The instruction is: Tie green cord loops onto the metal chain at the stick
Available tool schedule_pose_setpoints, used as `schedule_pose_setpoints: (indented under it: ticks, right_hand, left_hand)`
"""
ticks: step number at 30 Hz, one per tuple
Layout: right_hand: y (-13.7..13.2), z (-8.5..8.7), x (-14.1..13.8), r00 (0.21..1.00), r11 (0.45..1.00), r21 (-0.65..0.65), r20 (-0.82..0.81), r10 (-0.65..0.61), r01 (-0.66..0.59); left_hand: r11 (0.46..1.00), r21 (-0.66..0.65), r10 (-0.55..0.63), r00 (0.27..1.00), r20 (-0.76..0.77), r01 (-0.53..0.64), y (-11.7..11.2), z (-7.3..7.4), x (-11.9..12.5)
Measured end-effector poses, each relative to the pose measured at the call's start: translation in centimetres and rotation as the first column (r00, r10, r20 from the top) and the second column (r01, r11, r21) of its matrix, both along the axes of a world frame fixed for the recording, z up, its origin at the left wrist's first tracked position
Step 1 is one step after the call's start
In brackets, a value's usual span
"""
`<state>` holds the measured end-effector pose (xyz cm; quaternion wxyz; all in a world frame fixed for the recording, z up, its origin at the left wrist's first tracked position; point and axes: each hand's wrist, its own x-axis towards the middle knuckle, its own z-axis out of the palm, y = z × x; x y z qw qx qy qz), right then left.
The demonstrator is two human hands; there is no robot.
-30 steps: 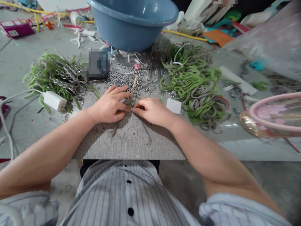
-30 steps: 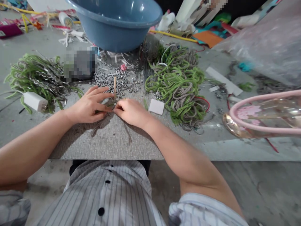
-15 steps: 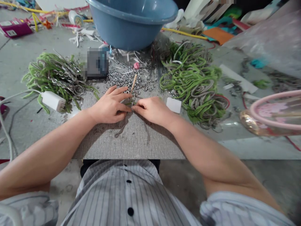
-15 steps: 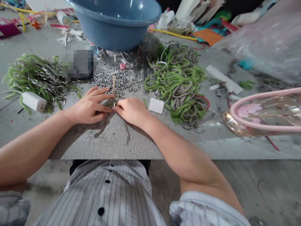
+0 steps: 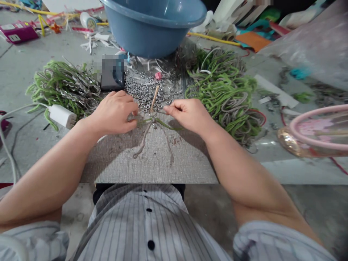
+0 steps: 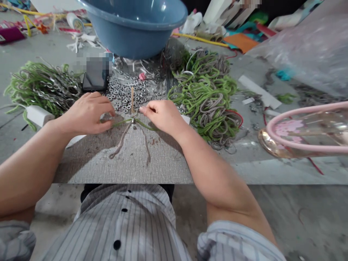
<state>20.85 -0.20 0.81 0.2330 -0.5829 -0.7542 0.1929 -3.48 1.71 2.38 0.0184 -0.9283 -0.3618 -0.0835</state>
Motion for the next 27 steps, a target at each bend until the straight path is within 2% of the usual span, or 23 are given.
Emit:
schedule_pose_setpoints:
  ticks: [5, 9, 14, 16, 17, 18, 19, 20, 22, 24, 25, 27]
  right_hand:
    - [1.1, -0.2, 2.0, 0.993, 0.996, -0.001, -0.074, -0.087, 0.088]
    - [1.4, -0.3, 2.5, 0.992, 0.995, 0.016, -0.081, -0.098, 0.099]
    - [1.2, -0.4, 2.2, 0.994, 0.997, 0.015, -0.078, -0.072, 0.074]
    - [1.1, -0.4, 1.9, 0.995, 0.998, 0.005, -0.087, -0.059, 0.059]
    - [1.0, -0.3, 1.7, 0.994, 0.999, -0.003, -0.098, -0.049, 0.048]
    - [0.8, -0.2, 1.5, 0.993, 0.999, -0.016, -0.117, -0.034, 0.032]
    - [0.7, -0.1, 1.3, 0.989, 0.999, -0.034, -0.145, -0.015, 0.010]
    - [0.4, 0.0, 1.0, 0.983, 0.998, -0.057, -0.186, 0.004, -0.015]
    - [-0.1, 0.2, 0.4, 0.955, 0.989, -0.123, -0.295, 0.040, -0.080]
    - [-0.6, 0.4, -0.4, 0.906, 0.966, -0.211, -0.420, 0.049, -0.150]
    - [-0.9, 0.5, -0.7, 0.880, 0.948, -0.259, -0.472, 0.042, -0.185]
    - [-1.4, 0.6, -1.4, 0.834, 0.909, -0.337, -0.551, 0.022, -0.246]
  left_hand:
    - [0.994, -0.086, 0.037, 0.967, -0.252, -0.060, -0.3, 1.1, -0.6]
    - [0.981, -0.145, 0.066, 0.926, -0.372, -0.128, -0.2, 1.2, -0.9]
    - [0.925, -0.279, 0.119, 0.892, -0.435, -0.259, 0.2, 1.1, -0.8]
    - [0.915, -0.309, 0.144, 0.924, -0.355, -0.261, 0.4, 1.2, -0.7]
    - [0.912, -0.337, 0.147, 0.955, -0.258, -0.232, 0.4, 1.1, -0.6]
    - [0.901, -0.379, 0.173, 0.976, -0.131, -0.211, 0.4, 1.0, -0.6]
    - [0.891, -0.427, 0.198, 0.979, 0.057, -0.155, 0.5, 0.8, -0.5]
    - [0.863, -0.497, 0.221, 0.951, 0.217, -0.087, 0.4, 0.5, -0.4]
    - [0.763, -0.645, 0.325, 0.845, 0.424, 0.030, 0.3, -0.1, -0.1]
    - [0.648, -0.747, 0.426, 0.741, 0.519, 0.151, 0.0, -0.6, 0.4]
    - [0.611, -0.768, 0.456, 0.708, 0.539, 0.191, -0.1, -0.8, 0.6]
    - [0.584, -0.779, 0.482, 0.675, 0.559, 0.228, -0.3, -0.9, 1.0]
